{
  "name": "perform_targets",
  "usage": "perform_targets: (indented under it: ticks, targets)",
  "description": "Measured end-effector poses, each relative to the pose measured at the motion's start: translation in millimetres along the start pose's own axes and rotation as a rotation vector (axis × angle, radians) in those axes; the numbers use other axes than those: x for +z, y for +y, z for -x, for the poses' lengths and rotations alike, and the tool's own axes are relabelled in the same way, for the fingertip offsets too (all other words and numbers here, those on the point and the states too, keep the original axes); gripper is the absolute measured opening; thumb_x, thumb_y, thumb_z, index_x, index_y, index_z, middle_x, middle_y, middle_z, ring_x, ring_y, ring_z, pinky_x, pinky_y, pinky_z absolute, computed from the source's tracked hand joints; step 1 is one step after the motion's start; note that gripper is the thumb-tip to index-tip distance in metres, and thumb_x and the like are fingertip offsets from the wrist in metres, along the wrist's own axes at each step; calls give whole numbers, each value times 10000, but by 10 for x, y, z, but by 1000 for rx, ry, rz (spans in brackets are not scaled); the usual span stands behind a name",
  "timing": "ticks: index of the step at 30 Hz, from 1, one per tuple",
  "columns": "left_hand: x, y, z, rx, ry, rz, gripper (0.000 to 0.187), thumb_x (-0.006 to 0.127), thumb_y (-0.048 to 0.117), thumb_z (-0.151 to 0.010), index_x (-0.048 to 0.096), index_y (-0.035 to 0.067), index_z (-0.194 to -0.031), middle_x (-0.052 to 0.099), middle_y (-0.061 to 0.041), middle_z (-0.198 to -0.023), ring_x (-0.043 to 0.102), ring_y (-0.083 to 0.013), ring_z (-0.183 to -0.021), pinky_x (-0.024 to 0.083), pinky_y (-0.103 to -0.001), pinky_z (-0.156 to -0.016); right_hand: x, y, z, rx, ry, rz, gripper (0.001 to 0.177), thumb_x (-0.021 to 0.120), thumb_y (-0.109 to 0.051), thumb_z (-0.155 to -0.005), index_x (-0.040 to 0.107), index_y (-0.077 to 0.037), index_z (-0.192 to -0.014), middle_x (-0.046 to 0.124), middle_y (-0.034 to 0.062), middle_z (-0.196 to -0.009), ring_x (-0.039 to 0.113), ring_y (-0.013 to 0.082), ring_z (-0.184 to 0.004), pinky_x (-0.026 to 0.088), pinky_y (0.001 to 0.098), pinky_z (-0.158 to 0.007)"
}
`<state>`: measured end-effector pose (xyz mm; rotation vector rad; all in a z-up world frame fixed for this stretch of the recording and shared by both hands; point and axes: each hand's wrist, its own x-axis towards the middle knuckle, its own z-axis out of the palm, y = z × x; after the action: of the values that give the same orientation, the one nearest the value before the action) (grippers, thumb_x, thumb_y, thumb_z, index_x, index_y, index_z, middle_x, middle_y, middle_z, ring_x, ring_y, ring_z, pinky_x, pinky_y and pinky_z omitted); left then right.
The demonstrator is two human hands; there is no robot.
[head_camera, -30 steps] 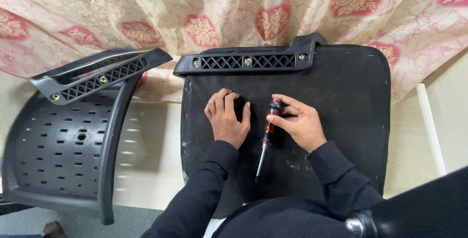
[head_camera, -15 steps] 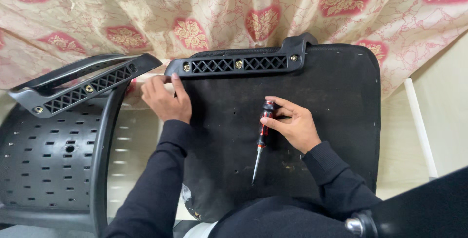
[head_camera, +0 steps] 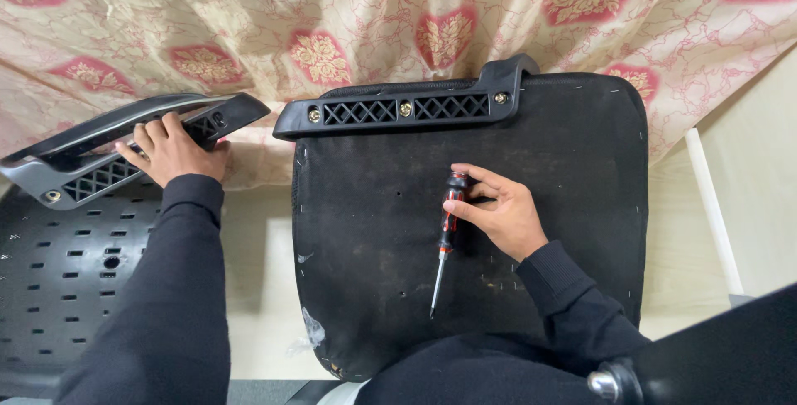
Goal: The person uses a screwdriver to tighten screws on a black plastic chair frame attached to a seat cushion. They then pick up a separate black plastic backrest piece and align it with the seat, preparing to attach it.
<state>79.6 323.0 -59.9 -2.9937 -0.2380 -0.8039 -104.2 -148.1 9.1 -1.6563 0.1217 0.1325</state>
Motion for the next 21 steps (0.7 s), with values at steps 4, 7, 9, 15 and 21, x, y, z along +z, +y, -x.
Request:
perform_targets:
  ticks: [4,7,9,15,21]
  targets:
    - [33,-149,-139,2,-159,-4,732,902,438,-655,704,50,-1243,631,-194,-1311,467,-419,-1346,121,-657,-1214,-1,14,-3,6,-1,12,604,832,-102,-799,649,-71,-1373,787,73,-991,739,116,-901,590,266,-861]
    - [-55,-142,-251,19,-212,-8,680,919,422,-592,764,93,-1168,691,-174,-1233,543,-403,-1256,270,-634,-1110,-5,28,-5,11,-4,4,608,831,-102,-795,647,-71,-1373,786,69,-992,737,116,-899,590,266,-857]
    - [-168,-135,-333,28,-285,17,650,923,408,-583,784,113,-1145,721,-165,-1183,612,-385,-1174,395,-576,-1036,-10,34,-4,15,-1,0,607,831,-102,-793,650,-70,-1372,786,68,-985,736,116,-894,589,268,-854]
    - [-361,30,-516,64,-478,-46,610,937,377,-566,802,88,-1086,750,-177,-1072,717,-353,-1011,548,-423,-900,-6,22,-7,-38,-2,47,600,839,-105,-803,656,-60,-1373,785,69,-963,724,114,-895,575,262,-866]
    - [-299,94,-245,196,-262,-66,461,822,320,-642,748,62,-1017,745,-167,-984,698,-333,-1008,448,-420,-988,-1,-20,1,30,2,41,600,830,-120,-798,651,-66,-1368,778,62,-950,733,108,-863,587,257,-824]
